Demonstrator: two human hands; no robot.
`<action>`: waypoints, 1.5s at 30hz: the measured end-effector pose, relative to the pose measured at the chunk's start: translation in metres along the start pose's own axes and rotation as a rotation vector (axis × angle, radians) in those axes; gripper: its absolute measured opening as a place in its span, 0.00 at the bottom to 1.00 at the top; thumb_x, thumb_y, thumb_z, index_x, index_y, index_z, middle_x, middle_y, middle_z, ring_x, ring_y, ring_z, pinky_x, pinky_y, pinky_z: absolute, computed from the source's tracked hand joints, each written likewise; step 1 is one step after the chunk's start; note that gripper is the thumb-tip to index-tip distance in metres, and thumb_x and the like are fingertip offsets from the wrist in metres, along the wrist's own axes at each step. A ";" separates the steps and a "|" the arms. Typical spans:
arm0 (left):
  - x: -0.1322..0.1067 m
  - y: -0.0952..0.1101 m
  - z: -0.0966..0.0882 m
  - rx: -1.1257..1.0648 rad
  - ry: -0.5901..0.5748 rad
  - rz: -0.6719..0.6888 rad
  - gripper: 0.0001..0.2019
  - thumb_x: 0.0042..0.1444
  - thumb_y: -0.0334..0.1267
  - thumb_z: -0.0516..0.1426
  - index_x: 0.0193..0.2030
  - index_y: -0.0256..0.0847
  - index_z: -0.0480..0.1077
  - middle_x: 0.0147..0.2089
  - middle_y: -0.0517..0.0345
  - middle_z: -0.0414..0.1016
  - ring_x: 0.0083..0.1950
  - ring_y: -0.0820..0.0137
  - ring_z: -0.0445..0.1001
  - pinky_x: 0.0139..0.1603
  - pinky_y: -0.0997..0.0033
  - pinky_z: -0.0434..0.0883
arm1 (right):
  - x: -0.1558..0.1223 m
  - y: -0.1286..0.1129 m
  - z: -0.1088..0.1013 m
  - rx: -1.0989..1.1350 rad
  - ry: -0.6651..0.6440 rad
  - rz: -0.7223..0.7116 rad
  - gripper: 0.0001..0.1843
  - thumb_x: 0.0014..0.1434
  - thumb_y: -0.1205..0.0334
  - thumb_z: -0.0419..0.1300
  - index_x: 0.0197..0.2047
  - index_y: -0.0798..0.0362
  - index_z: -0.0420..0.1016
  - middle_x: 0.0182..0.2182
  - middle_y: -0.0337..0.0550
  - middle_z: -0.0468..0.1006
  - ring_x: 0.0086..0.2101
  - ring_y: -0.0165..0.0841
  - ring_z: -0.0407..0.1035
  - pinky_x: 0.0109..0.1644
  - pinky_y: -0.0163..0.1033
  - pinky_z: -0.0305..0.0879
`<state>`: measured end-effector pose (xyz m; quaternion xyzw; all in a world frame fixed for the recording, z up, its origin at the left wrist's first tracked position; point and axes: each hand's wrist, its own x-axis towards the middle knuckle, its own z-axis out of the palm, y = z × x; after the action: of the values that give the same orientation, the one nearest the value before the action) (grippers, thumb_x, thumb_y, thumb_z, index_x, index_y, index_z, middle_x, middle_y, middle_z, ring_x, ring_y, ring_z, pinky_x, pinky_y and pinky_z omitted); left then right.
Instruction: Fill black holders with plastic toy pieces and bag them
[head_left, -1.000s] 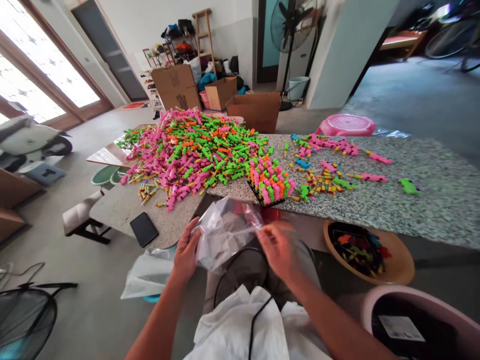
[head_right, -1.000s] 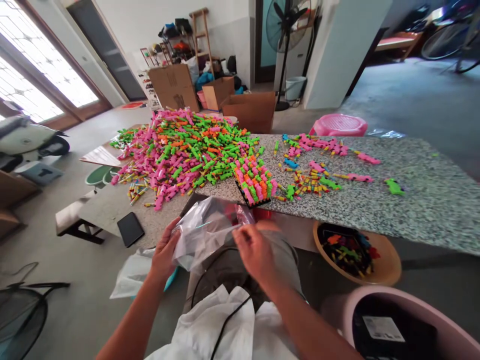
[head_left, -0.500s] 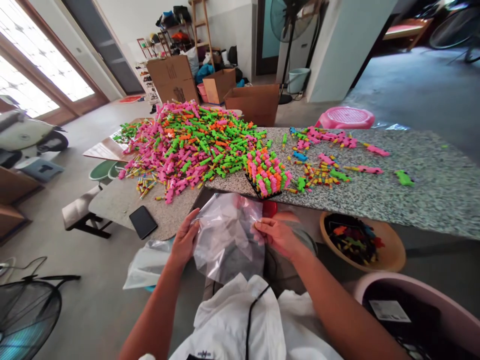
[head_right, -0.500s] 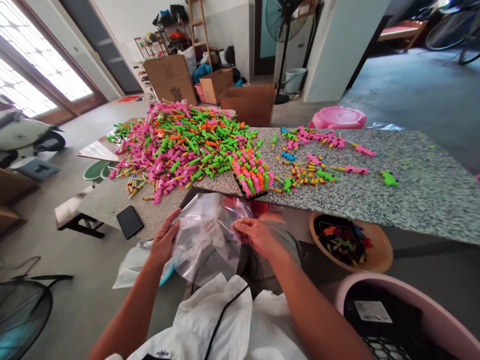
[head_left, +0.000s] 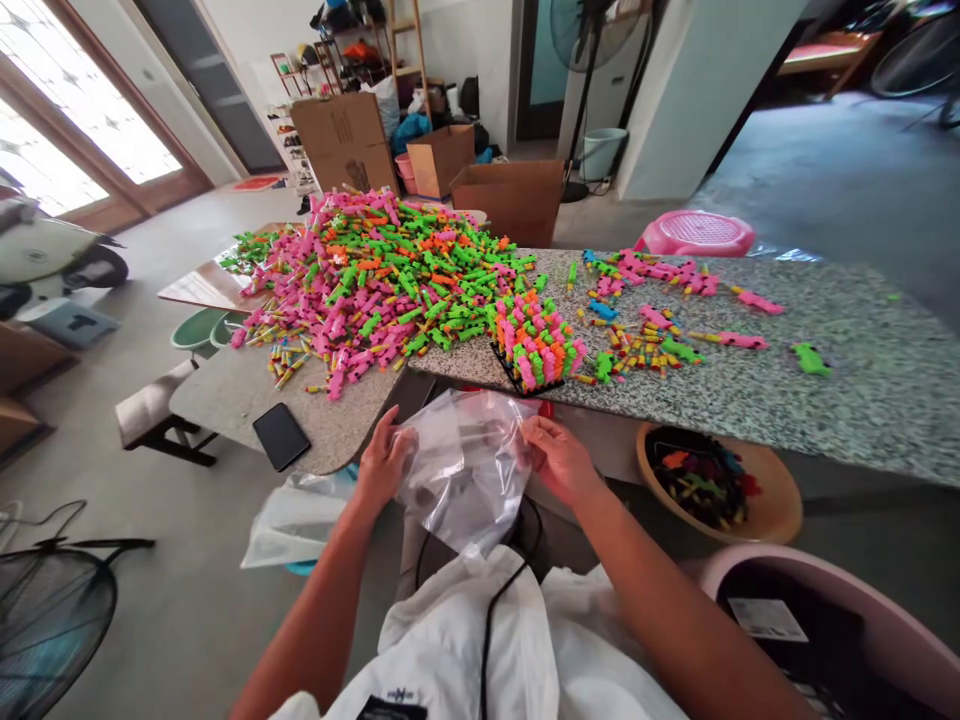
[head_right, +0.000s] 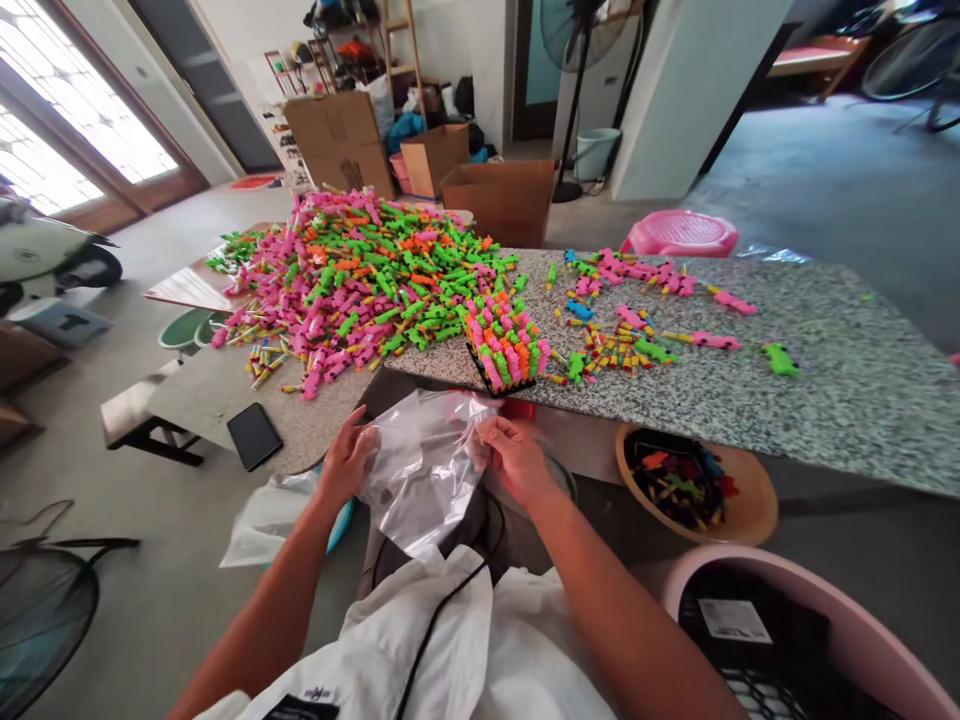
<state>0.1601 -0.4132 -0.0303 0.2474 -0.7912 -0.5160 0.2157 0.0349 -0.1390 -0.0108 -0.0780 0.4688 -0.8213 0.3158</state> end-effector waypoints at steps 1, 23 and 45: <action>-0.002 0.008 0.000 0.128 0.050 0.083 0.31 0.60 0.54 0.64 0.67 0.43 0.70 0.53 0.48 0.79 0.50 0.62 0.78 0.55 0.58 0.74 | 0.001 0.000 0.002 -0.010 0.022 -0.036 0.23 0.52 0.45 0.75 0.26 0.51 0.71 0.23 0.37 0.72 0.23 0.28 0.64 0.24 0.34 0.62; -0.051 0.091 0.057 -0.548 -0.285 -0.027 0.25 0.53 0.43 0.72 0.55 0.44 0.74 0.36 0.58 0.75 0.31 0.72 0.72 0.30 0.75 0.70 | -0.024 -0.020 0.066 -0.540 -0.150 -0.265 0.23 0.70 0.41 0.56 0.30 0.48 0.71 0.26 0.40 0.73 0.30 0.34 0.66 0.35 0.39 0.64; -0.076 0.067 0.001 -1.241 -0.241 -0.525 0.13 0.55 0.41 0.70 0.35 0.41 0.69 0.27 0.65 0.66 0.29 0.76 0.69 0.43 0.67 0.79 | -0.012 0.016 0.024 -1.228 0.272 -0.697 0.15 0.58 0.68 0.58 0.27 0.46 0.54 0.24 0.37 0.63 0.28 0.34 0.59 0.36 0.40 0.57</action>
<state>0.2077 -0.3429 0.0244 0.2026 -0.2811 -0.9331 0.0957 0.0620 -0.1551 -0.0087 -0.2837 0.8292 -0.4647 -0.1266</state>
